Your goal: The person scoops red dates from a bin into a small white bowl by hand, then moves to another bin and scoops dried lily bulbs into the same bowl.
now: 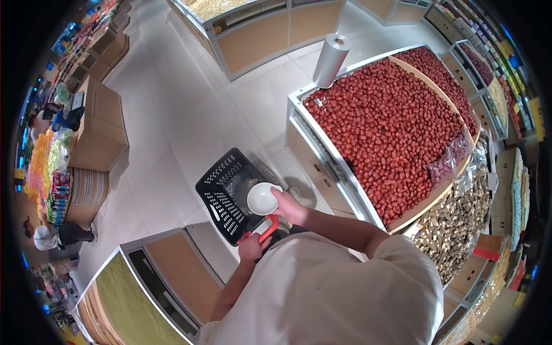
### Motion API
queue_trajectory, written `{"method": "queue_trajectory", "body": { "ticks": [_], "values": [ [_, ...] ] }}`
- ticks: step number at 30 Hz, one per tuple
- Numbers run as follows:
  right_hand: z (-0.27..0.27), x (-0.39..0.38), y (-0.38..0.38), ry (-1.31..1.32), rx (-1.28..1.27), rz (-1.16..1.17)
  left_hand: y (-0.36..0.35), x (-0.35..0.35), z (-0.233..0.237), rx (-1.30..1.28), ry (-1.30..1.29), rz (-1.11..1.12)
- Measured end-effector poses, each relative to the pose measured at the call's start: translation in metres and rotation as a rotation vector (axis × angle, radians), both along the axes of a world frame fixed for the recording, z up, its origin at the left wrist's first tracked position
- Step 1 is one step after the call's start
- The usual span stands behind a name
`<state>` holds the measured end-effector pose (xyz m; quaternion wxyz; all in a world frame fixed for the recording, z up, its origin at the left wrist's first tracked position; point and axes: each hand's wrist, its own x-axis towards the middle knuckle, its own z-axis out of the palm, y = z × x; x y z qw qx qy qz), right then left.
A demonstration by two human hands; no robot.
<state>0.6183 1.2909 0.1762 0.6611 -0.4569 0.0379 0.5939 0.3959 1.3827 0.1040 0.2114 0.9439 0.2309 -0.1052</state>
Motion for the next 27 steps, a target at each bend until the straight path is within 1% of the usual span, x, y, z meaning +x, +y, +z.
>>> {"method": "queue_trajectory", "body": {
  "ticks": [3,6,8,12,15,17,18,20,21,22,23,24,25,26,27],
  "values": [
    [-0.007,-0.005,-0.01,0.003,-0.001,-0.061,-0.006,-0.01,-0.002,0.003,0.043,-0.03],
    [-0.011,-0.013,-0.021,0.021,-0.049,-0.066,-0.011,-0.019,-0.005,-0.003,0.014,-0.036],
    [-0.012,-0.022,-0.026,0.039,-0.1,-0.098,-0.013,-0.024,-0.001,-0.035,0.051,-0.037],
    [-0.005,-0.04,-0.034,0.059,-0.133,-0.12,-0.014,-0.038,-0.02,0.001,0.014,-0.119],
    [-0.005,-0.049,-0.043,0.088,-0.2,-0.185,-0.011,-0.046,-0.034,-0.084,0.051,-0.11],
    [-0.009,-0.047,-0.052,0.079,-0.087,-0.23,-0.005,-0.042,-0.039,-0.094,0.063,-0.114],
    [-0.01,-0.041,-0.06,0.071,-0.097,-0.233,-0.001,-0.041,-0.049,-0.09,0.046,-0.12],
    [-0.01,-0.023,-0.078,-0.027,-0.14,-0.098,0.01,-0.035,-0.065,-0.071,0.031,-0.1],
    [0.006,-0.022,-0.075,0.022,-0.128,-0.274,0.015,-0.029,-0.07,-0.073,0.046,-0.077],
    [0.009,-0.015,-0.078,0.012,-0.133,-0.276,0.02,-0.023,-0.074,-0.074,0.062,-0.055],
    [0.013,-0.004,-0.082,-0.05,-0.247,-0.31,0.027,-0.017,-0.078,-0.079,0.054,-0.057],
    [0.015,0.007,-0.084,-0.11,-0.361,-0.343,0.033,-0.008,-0.079,-0.109,0.155,-0.038],
    [0.015,0.016,-0.083,-0.133,-0.343,-0.387,0.037,0.0,-0.08,-0.137,0.257,-0.018],
    [0.016,0.027,-0.083,-0.136,-0.346,-0.389,0.039,0.008,-0.08,-0.141,0.254,-0.02],
    [0.019,0.038,-0.082,-0.131,-0.272,-0.438,0.041,0.015,-0.085,-0.145,0.355,-0.014]
  ]
}}
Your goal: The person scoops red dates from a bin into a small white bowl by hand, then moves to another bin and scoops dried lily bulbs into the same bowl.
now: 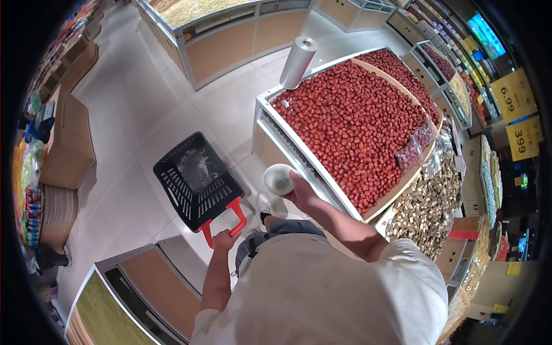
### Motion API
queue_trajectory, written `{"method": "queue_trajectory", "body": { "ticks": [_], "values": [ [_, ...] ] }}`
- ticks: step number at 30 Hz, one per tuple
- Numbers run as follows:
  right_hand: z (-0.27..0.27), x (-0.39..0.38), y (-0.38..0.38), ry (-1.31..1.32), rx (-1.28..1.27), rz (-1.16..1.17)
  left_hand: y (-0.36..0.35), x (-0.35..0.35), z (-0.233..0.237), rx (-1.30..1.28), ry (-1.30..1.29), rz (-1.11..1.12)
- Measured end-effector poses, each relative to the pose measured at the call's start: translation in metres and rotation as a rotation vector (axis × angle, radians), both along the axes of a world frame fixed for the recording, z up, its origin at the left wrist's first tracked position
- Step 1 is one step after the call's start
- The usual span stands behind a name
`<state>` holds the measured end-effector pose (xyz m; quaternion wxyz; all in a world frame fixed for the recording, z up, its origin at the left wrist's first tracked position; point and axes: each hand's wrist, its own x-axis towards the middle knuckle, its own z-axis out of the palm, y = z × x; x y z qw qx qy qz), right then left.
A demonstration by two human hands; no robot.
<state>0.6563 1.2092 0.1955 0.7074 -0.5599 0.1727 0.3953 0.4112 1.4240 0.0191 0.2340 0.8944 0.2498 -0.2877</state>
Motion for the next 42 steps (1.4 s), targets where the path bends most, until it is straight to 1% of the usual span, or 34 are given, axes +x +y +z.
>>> {"method": "queue_trajectory", "body": {
  "ticks": [1,2,3,4,5,7,8,9,11,12,13,14,16,17,19,21,23,24,25,27,28,29,30,31,32,34,35,36,37,38,39,41,42],
  "values": [
    [0.003,0.01,0.002,-0.017,0.078,-0.046,0.004,0.006,-0.003,0.001,0.101,-0.005],
    [0.006,0.02,0.002,-0.036,0.087,-0.071,0.009,0.011,-0.009,0.002,0.106,-0.014],
    [-0.004,0.035,0.001,-0.065,0.073,-0.113,0.015,0.013,-0.024,0.06,0.183,-0.001],
    [0.008,0.045,0.006,-0.079,0.081,-0.165,0.019,0.019,-0.027,0.117,0.26,0.013],
    [0.021,0.054,0.011,-0.089,0.09,-0.214,0.024,0.022,-0.03,0.118,0.267,0.006],
    [0.026,0.079,0.014,-0.068,0.101,-0.296,0.04,0.032,-0.022,0.143,0.294,-0.02],
    [0.027,0.093,0.014,-0.037,0.066,-0.302,0.047,0.038,-0.019,0.152,0.304,-0.027],
    [0.009,0.108,0.01,-0.07,0.106,-0.293,0.054,0.044,-0.017,0.172,0.306,-0.066],
    [-0.006,0.132,0.007,-0.104,0.212,-0.299,0.065,0.053,-0.017,0.199,0.318,-0.114],
    [0.002,0.14,0.009,-0.146,0.183,-0.283,0.069,0.058,-0.018,0.241,0.298,-0.115],
    [-0.002,0.15,0.009,-0.139,0.191,-0.29,0.073,0.065,-0.018,0.286,0.272,-0.115],
    [-0.006,0.159,0.007,-0.191,0.15,-0.313,0.076,0.07,-0.018,0.295,0.281,-0.118],
    [0.001,0.172,0.01,-0.277,0.095,-0.36,0.083,0.082,-0.015,0.343,0.2,-0.029],
    [0.003,0.181,0.013,-0.27,0.103,-0.361,0.088,0.089,-0.015,0.352,0.205,-0.028],
    [-0.001,0.2,0.013,-0.299,-0.003,-0.389,0.095,0.099,-0.014,0.359,0.204,-0.013],
    [-0.016,0.222,0.012,-0.322,-0.008,-0.365,0.102,0.108,-0.014,0.376,0.225,-0.004],
    [-0.018,0.24,0.016,-0.557,-0.193,-0.32,0.11,0.119,-0.014,0.385,0.239,0.003],
    [-0.013,0.245,0.019,-0.636,-0.241,-0.308,0.115,0.123,-0.014,0.392,0.223,0.01],
    [-0.021,0.252,0.019,-0.633,-0.244,-0.307,0.119,0.127,-0.014,0.398,0.207,0.018],
    [-0.038,0.27,0.021,-0.734,-0.392,-0.294,0.132,0.141,-0.011,0.392,0.169,0.028],
    [-0.039,0.277,0.021,-0.725,-0.396,-0.29,0.14,0.151,-0.008,0.366,0.114,0.017],
    [-0.04,0.282,0.021,-0.8,-0.498,-0.224,0.148,0.156,-0.003,0.339,0.063,0.006],
    [-0.04,0.284,0.025,-0.872,-0.6,-0.155,0.16,0.162,-0.004,0.33,-0.054,-0.035],
    [-0.041,0.286,0.031,-0.861,-0.606,-0.153,0.169,0.167,-0.005,0.325,-0.044,-0.041],
    [-0.041,0.288,0.036,-0.864,-0.649,-0.158,0.181,0.175,-0.007,0.264,-0.091,-0.023],
    [-0.044,0.289,0.044,-0.86,-0.709,-0.175,0.198,0.198,0.005,0.162,-0.204,0.015],
    [-0.046,0.29,0.047,-0.895,-0.772,-0.123,0.206,0.207,0.013,0.153,-0.21,-0.003],
    [-0.047,0.295,0.051,-0.934,-0.834,-0.07,0.212,0.221,0.029,0.101,-0.168,0.027],
    [-0.044,0.297,0.054,-0.933,-0.851,-0.082,0.219,0.232,0.034,0.049,-0.121,0.056],
    [-0.043,0.297,0.058,-0.974,-0.905,-0.026,0.229,0.24,0.03,0.005,-0.109,0.098],
    [-0.045,0.296,0.06,-1.01,-0.959,0.034,0.237,0.246,0.03,-0.004,-0.104,0.082],
    [-0.047,0.296,0.065,-1.004,-1.026,0.037,0.253,0.257,0.032,-0.039,-0.072,0.091],
    [-0.043,0.296,0.067,-0.981,-1.09,0.092,0.261,0.262,0.034,-0.044,-0.074,0.073]
  ]
}}
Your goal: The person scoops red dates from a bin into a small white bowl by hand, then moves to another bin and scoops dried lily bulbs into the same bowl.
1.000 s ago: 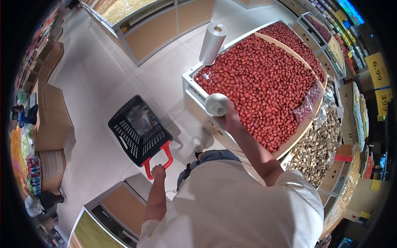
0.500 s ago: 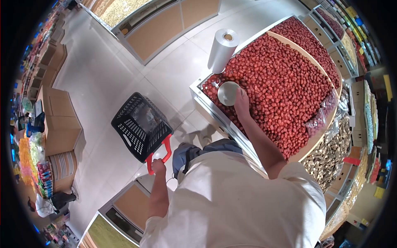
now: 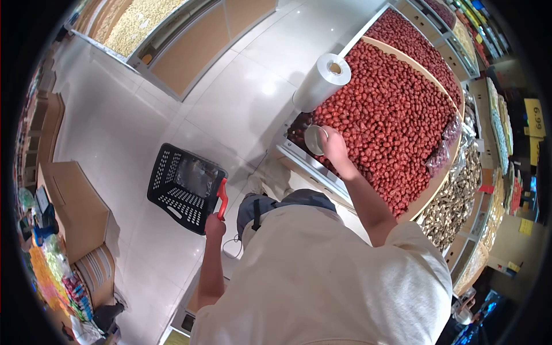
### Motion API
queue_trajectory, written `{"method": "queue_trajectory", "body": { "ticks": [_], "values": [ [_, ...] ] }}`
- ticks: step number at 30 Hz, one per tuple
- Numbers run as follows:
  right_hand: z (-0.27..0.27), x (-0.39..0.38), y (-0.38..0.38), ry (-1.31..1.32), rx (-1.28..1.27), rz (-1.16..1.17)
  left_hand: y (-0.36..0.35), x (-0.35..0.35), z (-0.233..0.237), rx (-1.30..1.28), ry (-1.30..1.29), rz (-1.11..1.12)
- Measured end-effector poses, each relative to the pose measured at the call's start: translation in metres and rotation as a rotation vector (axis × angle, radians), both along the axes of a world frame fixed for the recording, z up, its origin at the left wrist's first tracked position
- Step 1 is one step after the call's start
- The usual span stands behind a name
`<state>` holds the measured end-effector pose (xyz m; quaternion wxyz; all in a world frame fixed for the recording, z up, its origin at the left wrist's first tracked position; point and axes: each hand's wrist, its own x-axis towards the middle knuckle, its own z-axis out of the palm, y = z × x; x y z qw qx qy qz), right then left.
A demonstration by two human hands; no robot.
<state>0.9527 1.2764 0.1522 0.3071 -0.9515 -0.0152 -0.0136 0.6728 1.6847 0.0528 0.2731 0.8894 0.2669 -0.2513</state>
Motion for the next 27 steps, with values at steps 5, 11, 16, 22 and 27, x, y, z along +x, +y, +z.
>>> {"method": "queue_trajectory", "body": {
  "ticks": [5,11,16,22,27],
  "values": [
    [0.021,-0.007,0.011,0.149,-0.179,-0.088,0.02,0.019,0.023,-0.042,0.042,-0.11],
    [0.015,-0.014,0.005,0.171,-0.267,-0.109,0.045,0.028,0.025,-0.076,0.041,-0.144],
    [0.009,-0.005,-0.005,0.176,-0.29,-0.127,0.033,0.033,0.032,-0.088,0.093,-0.118],
    [0.007,0.005,-0.006,0.032,-0.293,-0.035,0.012,0.039,0.052,-0.097,0.2,-0.147],
    [0.006,0.01,0.0,0.101,-0.271,0.0,0.006,0.054,0.074,-0.103,0.238,-0.229]
  ]
}}
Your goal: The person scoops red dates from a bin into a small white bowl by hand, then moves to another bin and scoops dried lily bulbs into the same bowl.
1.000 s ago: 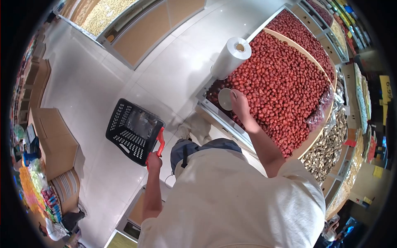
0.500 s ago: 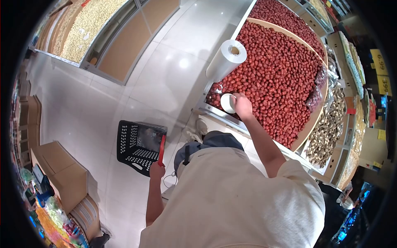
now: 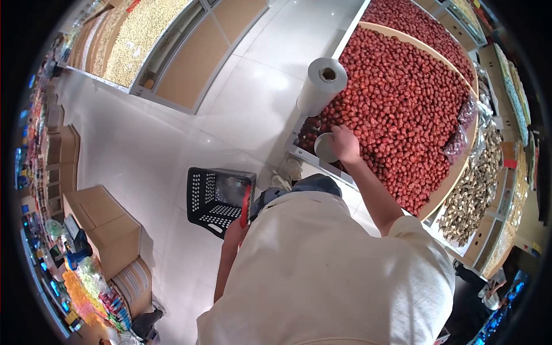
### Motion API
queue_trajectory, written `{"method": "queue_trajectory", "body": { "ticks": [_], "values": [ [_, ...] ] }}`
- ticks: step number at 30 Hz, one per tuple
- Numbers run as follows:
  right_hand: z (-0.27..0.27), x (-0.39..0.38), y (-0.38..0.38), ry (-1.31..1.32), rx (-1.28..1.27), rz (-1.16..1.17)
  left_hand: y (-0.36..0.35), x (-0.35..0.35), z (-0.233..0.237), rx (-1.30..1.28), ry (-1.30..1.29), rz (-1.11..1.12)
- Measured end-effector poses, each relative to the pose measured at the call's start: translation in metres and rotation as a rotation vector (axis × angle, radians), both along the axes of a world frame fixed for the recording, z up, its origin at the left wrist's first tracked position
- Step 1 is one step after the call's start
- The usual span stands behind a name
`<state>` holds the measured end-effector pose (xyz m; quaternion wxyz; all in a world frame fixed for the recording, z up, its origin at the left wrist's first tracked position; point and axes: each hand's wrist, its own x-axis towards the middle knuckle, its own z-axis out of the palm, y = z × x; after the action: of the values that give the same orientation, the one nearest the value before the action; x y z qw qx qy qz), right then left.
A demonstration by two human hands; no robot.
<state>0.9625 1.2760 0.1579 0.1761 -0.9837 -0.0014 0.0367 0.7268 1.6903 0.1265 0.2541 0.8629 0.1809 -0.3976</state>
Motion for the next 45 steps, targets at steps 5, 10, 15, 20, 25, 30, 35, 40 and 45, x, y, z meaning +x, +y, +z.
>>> {"method": "queue_trajectory", "body": {
  "ticks": [5,10,15,20,25,30,35,40,45],
  "values": [
    [-0.007,0.01,0.014,-0.197,0.101,0.19,-0.004,0.028,0.008,-0.098,-0.135,0.112],
    [-0.025,0.021,0.035,-0.185,0.088,0.418,-0.019,0.063,-0.003,-0.13,-0.313,0.183],
    [-0.053,0.034,0.049,-0.02,-0.149,0.513,-0.045,0.089,0.01,-0.228,-0.414,0.155],
    [-0.068,0.032,0.058,-0.045,-0.199,0.517,-0.069,0.106,0.025,-0.343,-0.431,0.189],
    [-0.093,0.033,0.062,-0.161,-0.187,0.515,-0.093,0.134,0.054,-0.31,-0.518,0.058],
    [-0.092,0.032,0.063,-0.157,-0.191,0.463,-0.13,0.18,0.067,-0.443,-0.629,0.027],
    [-0.088,0.034,0.063,-0.073,-0.219,0.448,-0.173,0.213,0.08,-0.512,-0.65,-0.268],
    [-0.077,0.037,0.062,0.042,-0.067,0.403,-0.193,0.219,0.072,-0.499,-0.603,-0.493],
    [-0.084,0.035,0.065,0.065,-0.137,0.345,-0.188,0.208,0.053,-0.557,-0.586,-0.504]
  ]
}}
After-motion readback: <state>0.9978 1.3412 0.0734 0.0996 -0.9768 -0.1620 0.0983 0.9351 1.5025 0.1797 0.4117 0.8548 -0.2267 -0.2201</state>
